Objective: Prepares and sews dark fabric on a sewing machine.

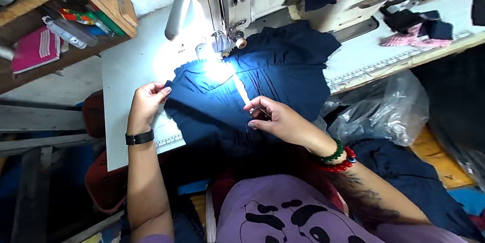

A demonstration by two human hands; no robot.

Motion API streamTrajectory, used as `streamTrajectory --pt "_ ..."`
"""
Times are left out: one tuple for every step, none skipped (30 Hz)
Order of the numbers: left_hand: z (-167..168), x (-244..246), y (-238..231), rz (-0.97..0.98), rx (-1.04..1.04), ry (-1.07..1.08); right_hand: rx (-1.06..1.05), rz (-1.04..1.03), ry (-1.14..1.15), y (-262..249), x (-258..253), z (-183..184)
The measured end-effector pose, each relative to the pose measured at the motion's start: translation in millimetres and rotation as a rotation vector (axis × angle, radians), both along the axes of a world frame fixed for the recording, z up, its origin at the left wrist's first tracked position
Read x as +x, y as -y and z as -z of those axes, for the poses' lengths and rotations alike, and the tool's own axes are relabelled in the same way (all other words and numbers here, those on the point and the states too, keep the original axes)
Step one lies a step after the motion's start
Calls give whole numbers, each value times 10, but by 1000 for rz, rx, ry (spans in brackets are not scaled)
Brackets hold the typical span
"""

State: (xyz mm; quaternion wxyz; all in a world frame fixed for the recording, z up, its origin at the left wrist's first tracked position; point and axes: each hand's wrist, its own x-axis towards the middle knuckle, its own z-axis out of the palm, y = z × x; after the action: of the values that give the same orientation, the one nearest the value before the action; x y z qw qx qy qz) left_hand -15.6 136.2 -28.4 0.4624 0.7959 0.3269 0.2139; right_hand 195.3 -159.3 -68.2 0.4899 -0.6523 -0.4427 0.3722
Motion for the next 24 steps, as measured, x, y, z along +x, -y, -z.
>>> streamTrajectory --pt "12 -3 -6 -17 8 3 1 8 11 -1 -17 1" --pt "19 -1 -11 -33 11 4 5 19 26 -4 -36 0" --pt "21 -1 -14 -45 11 2 14 30 43 -5 -54 7" --pt "21 -3 -15 -53 6 6 28 40 55 -2 -72 18" --pt "18 -7 -13 -53 0 13 41 44 63 4 -86 30" --pt "11 -13 -17 -45 -8 26 54 45 72 9 -94 43" --pt "5 -17 -31 -34 -22 43 68 44 84 11 -105 53" --pt "0 -11 -55 -31 -42 56 85 42 101 16 -122 62" --pt "1 10 -94 -34 -71 68 103 31 122 28 -141 70" --pt "11 49 -153 -40 -107 80 118 10 150 49 -162 72" --pt "12 87 -195 -34 -140 79 132 -13 183 77 -190 72" --pt "2 123 -218 -15 -156 67 144 -38 221 112 -226 64" --pt "-18 170 -226 16 -157 48 156 -61 258 153 -266 51" --pt "-46 238 -222 56 -137 22 171 -82 293 198 -305 36" --pt "-78 327 -208 103 -102 -6 186 -94 320 246 -348 23" --pt "-107 439 -191 148 -52 -36 198 -97 335 292 -390 20" --pt "-125 569 -178 198 -3 -63 205 -91 348 329 -429 33" --pt "-123 707 -179 255 34 -88 197 -82 362 358 -459 57" --pt "-99 850 -185 303 60 -112 171 -77 378 378 -475 89" --pt "-71 985 -192 336 78 -140 130 -79 393 387 -474 122" --pt "-53 1098 -186 361 75 -169 74 -95 399 393 -455 139" --pt "-35 1186 -185 387 72 -194 15 -114 406 388 -417 125" --pt "-41 1252 -169 399 85 -197 -29 -112 415 365 -362 81" --pt "-45 1288 -161 411 109 -182 -33 -64 437 315 -300 17"
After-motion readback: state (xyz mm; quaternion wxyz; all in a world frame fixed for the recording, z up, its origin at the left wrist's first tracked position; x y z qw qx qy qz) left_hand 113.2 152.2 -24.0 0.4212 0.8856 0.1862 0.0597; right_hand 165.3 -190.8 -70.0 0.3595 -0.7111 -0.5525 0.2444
